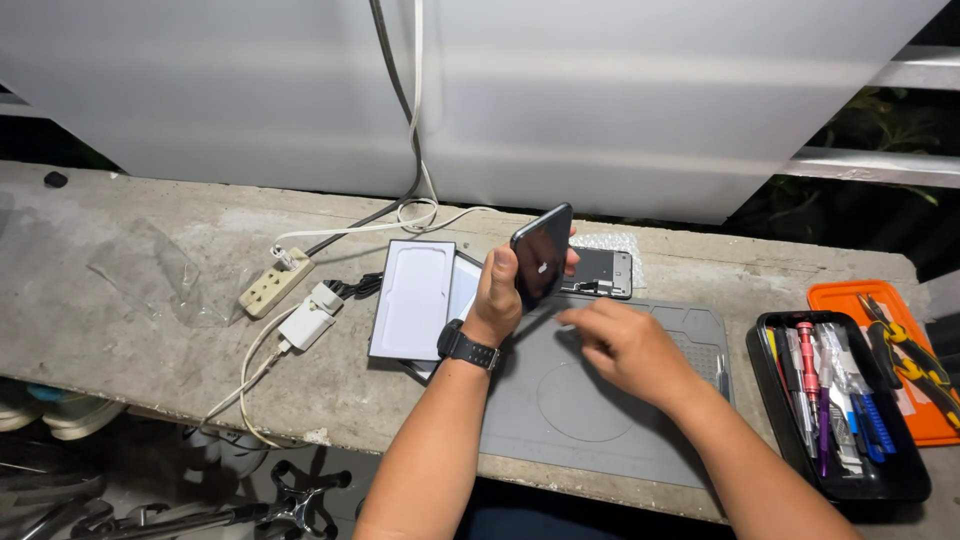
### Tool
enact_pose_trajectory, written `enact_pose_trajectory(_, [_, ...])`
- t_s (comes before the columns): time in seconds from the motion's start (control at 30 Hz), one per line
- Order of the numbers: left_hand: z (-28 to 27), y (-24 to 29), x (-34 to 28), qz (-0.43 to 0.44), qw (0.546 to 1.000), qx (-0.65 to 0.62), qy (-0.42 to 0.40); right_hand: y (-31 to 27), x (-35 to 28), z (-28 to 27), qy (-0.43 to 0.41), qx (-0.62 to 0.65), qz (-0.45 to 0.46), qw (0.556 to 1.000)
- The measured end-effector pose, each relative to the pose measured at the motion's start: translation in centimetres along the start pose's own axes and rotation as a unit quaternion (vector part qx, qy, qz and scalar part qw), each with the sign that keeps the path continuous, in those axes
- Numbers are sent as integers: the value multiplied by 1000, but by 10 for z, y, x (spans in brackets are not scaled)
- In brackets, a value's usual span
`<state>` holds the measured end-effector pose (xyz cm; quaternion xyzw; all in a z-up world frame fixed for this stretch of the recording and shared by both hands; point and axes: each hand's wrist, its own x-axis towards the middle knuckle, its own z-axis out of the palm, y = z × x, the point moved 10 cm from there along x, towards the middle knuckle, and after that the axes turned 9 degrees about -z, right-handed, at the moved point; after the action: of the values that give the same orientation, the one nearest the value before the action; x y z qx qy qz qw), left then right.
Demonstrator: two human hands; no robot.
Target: Repairing a smartphone by connecting the display assembly and testing the device functionality.
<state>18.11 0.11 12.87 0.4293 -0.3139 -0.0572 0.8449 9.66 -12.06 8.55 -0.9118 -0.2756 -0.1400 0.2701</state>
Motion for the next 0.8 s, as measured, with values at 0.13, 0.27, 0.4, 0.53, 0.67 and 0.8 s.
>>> enact_pose_trajectory(0.13, [18,5,3,11,998,54,-23,30,-19,-9,37,33,75,996])
enact_pose_trajectory(0.27, [26,-1,5,10,995,91,-40,32,-19,-24,54,-20,107,993])
enact_pose_trajectory(0.4, [20,-18,0,17,997,48,-55,37,-24,-24,92,-36,110,989])
enact_pose_trajectory(0.53, [17,-29,-4,13,998,22,-62,36,-22,-24,90,-22,111,990])
enact_pose_trajectory(0.67, [5,-44,-7,-18,999,16,-41,43,-26,-32,128,9,127,984])
enact_pose_trajectory(0.8, [16,-25,1,-29,997,52,-40,52,-30,-33,138,19,142,980])
